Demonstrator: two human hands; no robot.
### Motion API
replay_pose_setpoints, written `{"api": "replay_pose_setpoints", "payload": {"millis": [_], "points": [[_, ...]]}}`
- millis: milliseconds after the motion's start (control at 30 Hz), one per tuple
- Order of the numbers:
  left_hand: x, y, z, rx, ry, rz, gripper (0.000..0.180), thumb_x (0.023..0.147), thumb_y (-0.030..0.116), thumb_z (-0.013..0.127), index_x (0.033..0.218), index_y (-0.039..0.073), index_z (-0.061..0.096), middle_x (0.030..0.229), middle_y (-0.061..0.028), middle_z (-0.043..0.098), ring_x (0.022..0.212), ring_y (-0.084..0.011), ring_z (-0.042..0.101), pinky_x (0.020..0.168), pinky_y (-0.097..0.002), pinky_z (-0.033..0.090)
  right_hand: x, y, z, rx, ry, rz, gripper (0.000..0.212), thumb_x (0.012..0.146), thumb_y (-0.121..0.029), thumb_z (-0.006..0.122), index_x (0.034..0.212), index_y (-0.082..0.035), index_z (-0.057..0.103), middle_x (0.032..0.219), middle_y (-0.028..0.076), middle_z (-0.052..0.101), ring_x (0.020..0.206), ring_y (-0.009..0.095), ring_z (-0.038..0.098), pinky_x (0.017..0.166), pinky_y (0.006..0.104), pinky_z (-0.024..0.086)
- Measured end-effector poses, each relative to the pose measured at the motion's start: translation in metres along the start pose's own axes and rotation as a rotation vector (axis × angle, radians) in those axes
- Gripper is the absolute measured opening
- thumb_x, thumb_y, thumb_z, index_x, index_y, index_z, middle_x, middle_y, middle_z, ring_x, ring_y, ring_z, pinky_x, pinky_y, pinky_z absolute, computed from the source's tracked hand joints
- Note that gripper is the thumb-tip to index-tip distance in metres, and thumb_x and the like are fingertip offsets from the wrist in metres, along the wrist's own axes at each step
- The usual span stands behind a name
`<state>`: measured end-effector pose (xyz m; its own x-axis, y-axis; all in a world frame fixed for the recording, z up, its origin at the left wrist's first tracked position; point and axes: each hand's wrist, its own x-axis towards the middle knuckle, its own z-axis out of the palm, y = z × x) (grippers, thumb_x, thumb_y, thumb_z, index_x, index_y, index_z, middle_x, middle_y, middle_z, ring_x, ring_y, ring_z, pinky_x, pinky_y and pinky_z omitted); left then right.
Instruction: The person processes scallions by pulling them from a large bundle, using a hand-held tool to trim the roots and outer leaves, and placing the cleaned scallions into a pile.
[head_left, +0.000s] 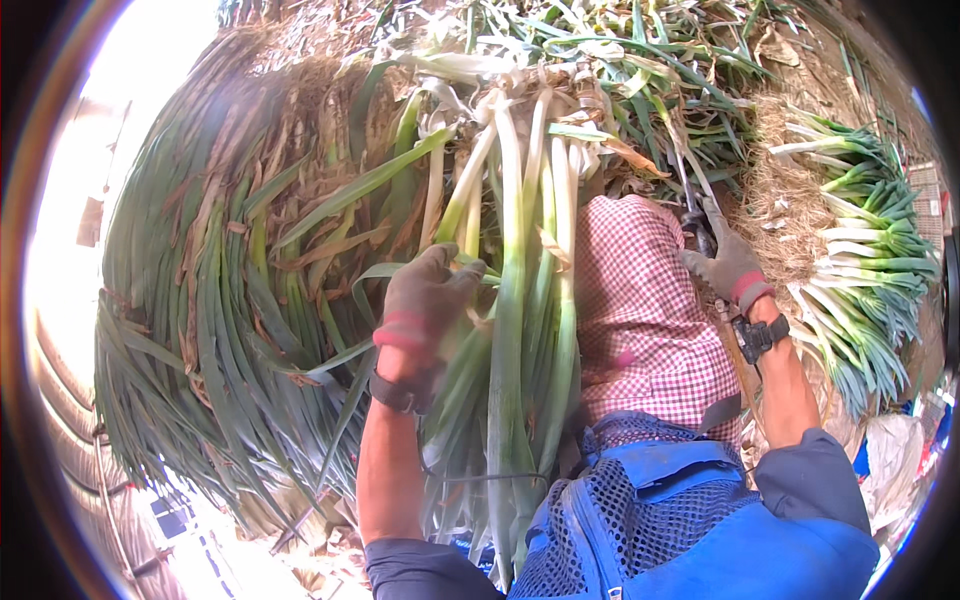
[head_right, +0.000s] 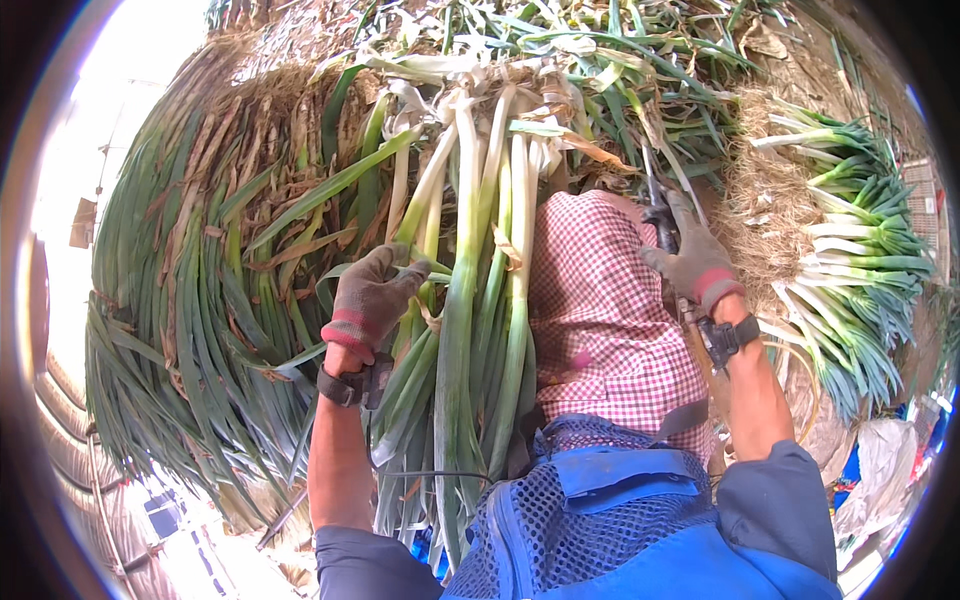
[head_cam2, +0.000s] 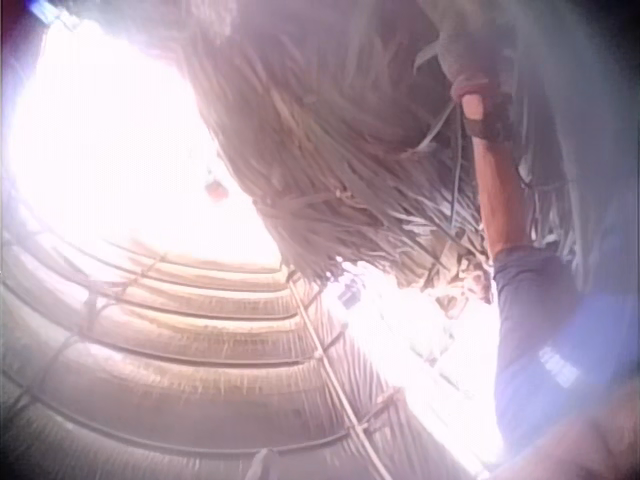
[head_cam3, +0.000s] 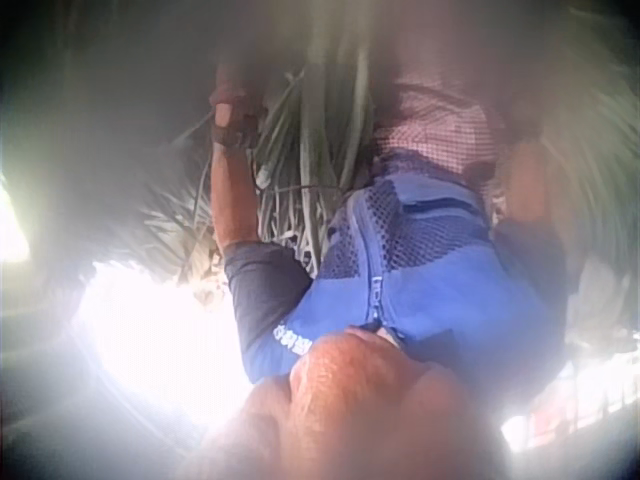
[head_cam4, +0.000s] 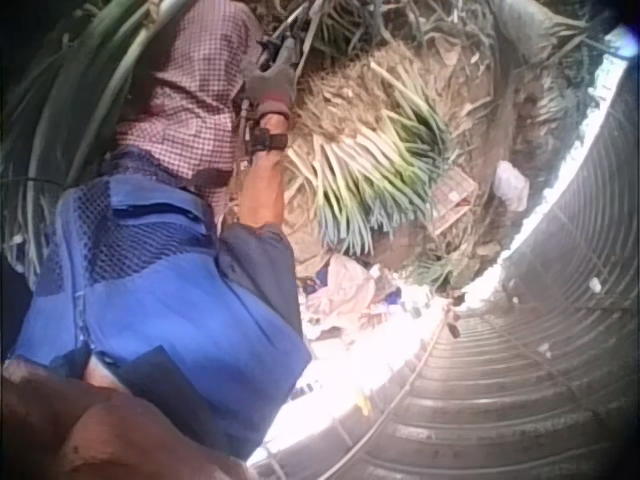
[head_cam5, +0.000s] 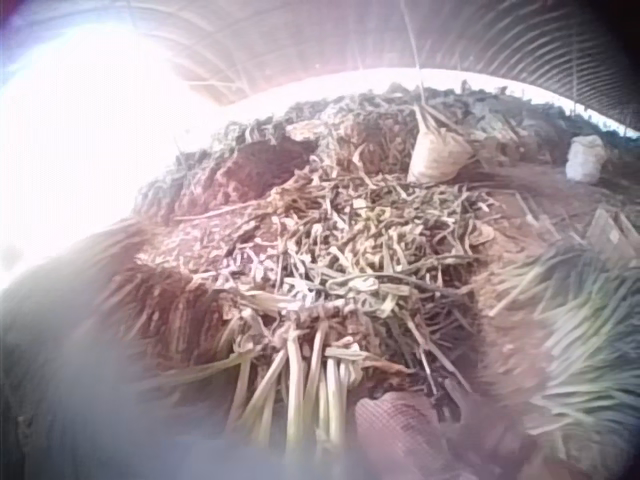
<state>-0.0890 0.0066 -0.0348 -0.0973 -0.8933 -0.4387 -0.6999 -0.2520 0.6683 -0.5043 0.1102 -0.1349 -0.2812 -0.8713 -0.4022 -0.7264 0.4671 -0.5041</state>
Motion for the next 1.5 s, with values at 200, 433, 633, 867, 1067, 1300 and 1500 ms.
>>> {"api": "replay_pose_setpoints", "payload": {"millis": [200,433,633,867,1067,1300,1500], "points": [[0.071,0.022,0.056,0.087,-0.088,0.012,0.081,0.092,0.039,0.09,0.149,-0.011,0.06,0.114,-0.0229,0.081,0.094,-0.026,0.08,0.085,-0.0406,0.062,0.007,0.006,0.006,-0.209,0.12,-0.044,0.059,0.097,-0.044,0.075,0.138,-0.002,0.07,0.123,0.023,0.074,0.123,0.039,0.07,0.107,0.0497,0.054],[0.102,0.015,0.069,0.11,-0.325,-0.202,0.053,0.09,0.037,0.088,0.121,-0.005,0.078,0.101,-0.0154,0.081,0.084,-0.024,0.077,0.078,-0.0391,0.061,0.033,-0.105,0.031,0.115,0.094,-0.368,0.058,0.102,-0.04,0.071,0.141,0.002,0.067,0.131,0.025,0.075,0.121,0.037,0.072,0.108,0.0458,0.056],[0.103,0.011,0.073,0.163,-0.31,-0.256,0.046,0.086,0.032,0.088,0.115,-0.003,0.08,0.099,-0.015,0.081,0.083,-0.024,0.077,0.076,-0.04,0.061,0.085,-0.178,0.06,0.027,-0.241,-0.091,0.058,0.1,-0.041,0.073,0.136,0.005,0.067,0.132,0.028,0.075,0.12,0.04,0.076,0.104,0.0482,0.06],[0.081,0.007,0.061,-0.246,-0.427,-0.177,0.051,0.089,0.021,0.082,0.13,-0.007,0.069,0.104,-0.0138,0.079,0.08,-0.0218,0.076,0.072,-0.037,0.064,0.1,-0.19,0.068,0.152,-0.23,0.071,0.067,0.085,-0.039,0.086,0.132,0.006,0.069,0.129,0.028,0.077,0.119,0.039,0.076,0.102,0.0435,0.061],[0.035,0.017,0.015,-0.341,-0.585,-0.029,0.054,0.094,0.012,0.073,0.144,-0.004,0.061,0.116,-0.0094,0.077,0.094,-0.0162,0.073,0.08,-0.0323,0.062,0.052,-0.172,0.046,0.833,-0.481,-0.132,0.061,0.097,-0.037,0.085,0.133,0.01,0.07,0.122,0.023,0.078,0.105,0.025,0.076,0.096,0.0368,0.061],[-0.036,0.021,-0.018,-0.436,-0.516,0.016,0.062,0.09,0.005,0.07,0.151,-0.002,0.058,0.121,-0.0046,0.075,0.098,-0.0138,0.071,0.093,-0.0302,0.058,0.023,-0.174,0.07,1.535,-0.776,-0.207,0.054,0.104,-0.035,0.08,0.14,0.004,0.07,0.124,0.012,0.079,0.106,0.018,0.075,0.096,0.033,0.061],[-0.051,0.01,-0.031,-0.517,-0.496,-0.08,0.069,0.091,0.004,0.073,0.157,0.001,0.055,0.13,-0.004,0.073,0.106,-0.012,0.07,0.097,-0.0295,0.056,-0.004,-0.169,0.088,1.432,-0.791,-0.472,0.056,0.11,-0.034,0.072,0.15,0.004,0.064,0.128,0.014,0.079,0.115,0.018,0.074,0.104,0.0315,0.059]]}}
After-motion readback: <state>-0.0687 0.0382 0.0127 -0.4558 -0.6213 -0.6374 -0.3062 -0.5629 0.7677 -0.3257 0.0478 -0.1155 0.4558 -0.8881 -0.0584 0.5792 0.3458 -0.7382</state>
